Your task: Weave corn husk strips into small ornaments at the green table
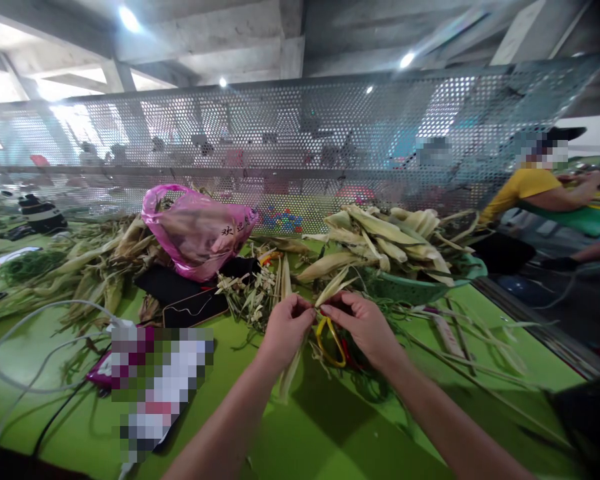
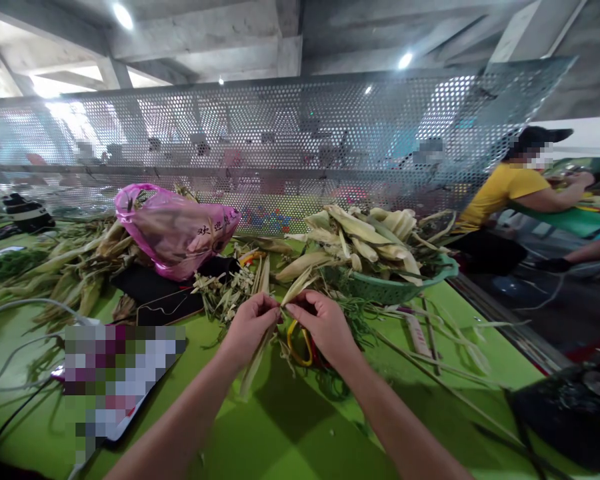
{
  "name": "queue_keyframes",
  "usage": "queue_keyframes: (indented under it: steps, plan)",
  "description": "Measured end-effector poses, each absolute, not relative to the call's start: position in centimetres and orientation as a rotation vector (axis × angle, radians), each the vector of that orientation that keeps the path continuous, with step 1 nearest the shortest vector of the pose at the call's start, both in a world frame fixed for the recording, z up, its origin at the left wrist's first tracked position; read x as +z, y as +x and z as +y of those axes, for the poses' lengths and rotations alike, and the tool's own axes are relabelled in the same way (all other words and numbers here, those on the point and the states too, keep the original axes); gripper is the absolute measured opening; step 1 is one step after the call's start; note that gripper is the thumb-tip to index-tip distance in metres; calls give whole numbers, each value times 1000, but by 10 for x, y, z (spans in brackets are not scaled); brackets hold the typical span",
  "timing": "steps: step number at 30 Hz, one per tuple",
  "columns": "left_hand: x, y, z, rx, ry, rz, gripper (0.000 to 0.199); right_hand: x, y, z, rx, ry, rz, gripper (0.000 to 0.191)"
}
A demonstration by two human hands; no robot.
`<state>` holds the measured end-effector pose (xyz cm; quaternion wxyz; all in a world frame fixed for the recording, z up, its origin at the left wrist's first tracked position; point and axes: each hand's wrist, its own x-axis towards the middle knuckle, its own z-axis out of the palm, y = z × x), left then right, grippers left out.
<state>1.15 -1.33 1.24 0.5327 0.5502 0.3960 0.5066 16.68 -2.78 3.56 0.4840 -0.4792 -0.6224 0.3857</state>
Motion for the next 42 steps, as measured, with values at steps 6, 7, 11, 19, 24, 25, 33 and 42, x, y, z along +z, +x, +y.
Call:
queue_keyframes:
  steps: [6, 7, 11, 19, 24, 25, 33, 42]
  plan:
    - [18, 11, -19, 1355, 1576, 1118, 3, 36, 162, -33, 889, -1266, -1598, 27]
    - [19, 11, -19, 1363, 1602, 1113, 4, 36, 161, -34, 811, -1282, -1628, 23]
    - [21, 11, -20, 1285, 1542, 1027, 11, 37, 161, -33, 607, -1312, -1700, 13]
    - [21, 7, -14, 1169, 1425, 939, 20, 40, 166, -33, 497, -1306, -1843, 13]
    - [13, 7, -9, 1223, 1374, 968, 19, 45, 171, -32, 594, -1334, -1902, 17]
    - [13, 7, -8, 1232, 1353, 972, 20, 45, 173, -31, 636, -1338, -1930, 15]
    - [19, 3, -6, 1300, 1233, 1033, 21, 20, 225, -59, 482, -1569, -2097, 47]
    - [17, 4, -9, 1336, 1178, 1039, 21, 59, 254, -84, 368, -1853, -2043, 39]
